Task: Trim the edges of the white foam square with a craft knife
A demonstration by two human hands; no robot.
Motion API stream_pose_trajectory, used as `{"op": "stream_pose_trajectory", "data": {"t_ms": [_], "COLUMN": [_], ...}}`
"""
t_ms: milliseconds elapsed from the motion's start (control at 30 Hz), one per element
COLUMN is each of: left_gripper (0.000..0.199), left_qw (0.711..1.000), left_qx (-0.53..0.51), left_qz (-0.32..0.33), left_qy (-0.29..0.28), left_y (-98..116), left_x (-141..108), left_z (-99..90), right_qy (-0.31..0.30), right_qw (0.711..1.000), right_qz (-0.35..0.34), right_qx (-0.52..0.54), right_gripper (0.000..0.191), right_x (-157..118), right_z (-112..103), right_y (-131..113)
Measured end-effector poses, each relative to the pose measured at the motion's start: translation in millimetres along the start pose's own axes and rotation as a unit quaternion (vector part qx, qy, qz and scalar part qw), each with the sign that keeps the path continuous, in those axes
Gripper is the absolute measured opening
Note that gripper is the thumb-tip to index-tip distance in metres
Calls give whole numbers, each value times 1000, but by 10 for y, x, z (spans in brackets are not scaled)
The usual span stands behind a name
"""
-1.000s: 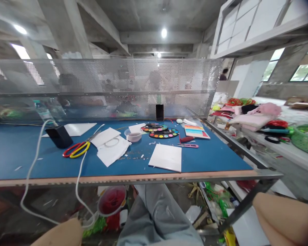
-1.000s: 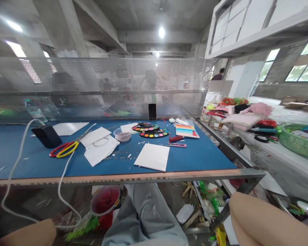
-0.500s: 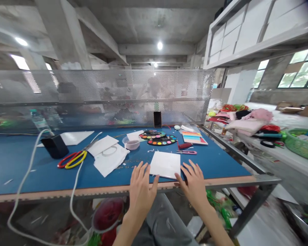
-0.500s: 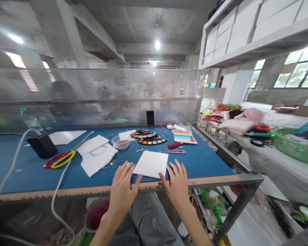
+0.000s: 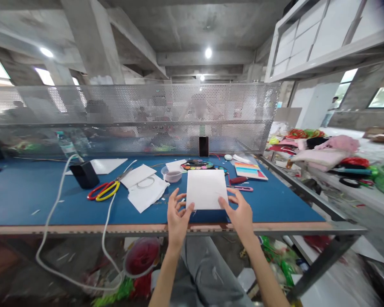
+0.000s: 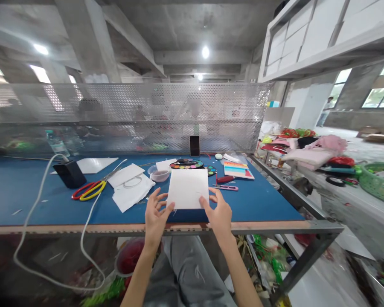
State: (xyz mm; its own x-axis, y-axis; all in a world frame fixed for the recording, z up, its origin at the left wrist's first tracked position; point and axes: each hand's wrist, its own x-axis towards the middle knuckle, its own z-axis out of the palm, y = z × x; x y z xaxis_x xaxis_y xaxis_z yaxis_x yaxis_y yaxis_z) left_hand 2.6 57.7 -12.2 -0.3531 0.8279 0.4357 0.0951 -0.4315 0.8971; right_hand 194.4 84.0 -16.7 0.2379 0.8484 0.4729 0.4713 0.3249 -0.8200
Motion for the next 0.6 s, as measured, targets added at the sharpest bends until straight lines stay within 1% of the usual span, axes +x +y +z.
{"op": "stream_pose_trajectory", "data": {"t_ms": [67,133,233,333,400,467,500,533,600], "left_gripper": [80,86,94,94,90,86,84,83,80], "left_qw": [998,996,991,989,990,992,992,993,993], "left_qx": [-47,-71,-89,-101,-102,-98,-95,-89,-78], "left_qz": [-30,-58,-93,-105,-94,-82,-79,-77,-74], "left_qy": [5,-7,-29,-31,-24,-22,-26,-32,-45], "left_y": [16,14,14,35,49,55,56,55,51], "left_x": [72,114,134,135,134,131,128,124,117], "left_z": [-52,-96,-124,-114,-105,-102,-105,-109,-119], "right_qy": [16,20,18,12,-24,-73,-87,-90,-70], "right_qw": [1000,999,995,991,993,995,995,996,997], "right_qz": [11,8,-6,-6,2,2,-1,-7,-23], "right_qx": [17,42,99,130,112,73,50,23,-37], "right_gripper": [44,43,45,49,52,55,57,57,56], "right_x": [62,107,145,157,148,131,123,116,113], "right_z": [40,64,45,-26,-69,-81,-74,-60,-26], "right_y": [-74,-94,-38,56,92,85,67,44,-2]}}
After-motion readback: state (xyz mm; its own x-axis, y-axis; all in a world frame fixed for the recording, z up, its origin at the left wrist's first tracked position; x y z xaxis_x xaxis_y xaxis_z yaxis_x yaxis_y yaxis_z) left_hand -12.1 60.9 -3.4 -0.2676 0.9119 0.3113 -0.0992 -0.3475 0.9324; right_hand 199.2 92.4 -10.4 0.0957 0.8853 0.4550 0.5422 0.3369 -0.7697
